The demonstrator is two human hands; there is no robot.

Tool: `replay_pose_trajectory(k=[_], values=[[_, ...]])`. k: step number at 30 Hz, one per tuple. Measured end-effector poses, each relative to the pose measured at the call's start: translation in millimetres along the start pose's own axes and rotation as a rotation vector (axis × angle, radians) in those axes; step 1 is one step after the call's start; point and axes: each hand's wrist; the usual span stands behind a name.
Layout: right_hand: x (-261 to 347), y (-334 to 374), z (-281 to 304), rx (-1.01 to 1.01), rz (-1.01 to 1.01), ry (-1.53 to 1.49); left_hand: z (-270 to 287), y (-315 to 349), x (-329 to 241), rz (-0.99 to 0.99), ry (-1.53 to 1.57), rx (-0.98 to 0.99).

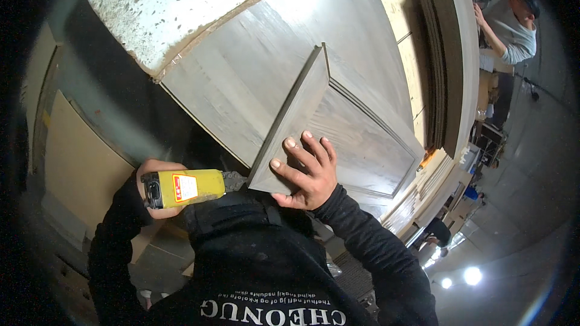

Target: The person fits wooden frame trim pieces onto a wooden panel by hand, fastens them with a pneumatic nail gun, and taps the joints of the assembled cabinet door with a hammer.

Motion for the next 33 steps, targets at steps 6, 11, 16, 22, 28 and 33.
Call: replay_pose_trajectory(k=[6, 11, 16, 22, 28, 33], values=[[-2.3, 0.3, -0.5, -0.017, -0.001, 0.002, 5.4, -1.2, 7.6, 0.014, -0.21, 0.022], [-2.2, 2.4, -1.6, -0.016, -0.007, -0.011, 1.8, 3.2, 16.2, -0.023, -0.129, -0.065], [-0.8, 4.9, -3.5, -0.011, -0.005, -0.012, -0.7, -9.7, 4.1, -0.049, -0.048, 0.035], [-0.7, 4.8, -0.8, -0.024, -0.005, 0.006, 3.7, -6.8, 13.9, 0.001, -0.125, 0.033], [1.0, -13.0, 4.9, 0.013, 0.049, -0.052, 3.7, 18.7, -24.3, 0.071, -0.205, -0.136], [-9.0, 6.2, 8.7, 0.009, -0.094, -0.089, -4.0, -46.2, -143.1, -0.333, -0.834, -0.39]])
Point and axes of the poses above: each hand's wrist, its own y-axis away from the middle knuckle, its own z-axis out of the back of the hand, x = y × z, and after that the axes turned 12 degrees about y, right-handed
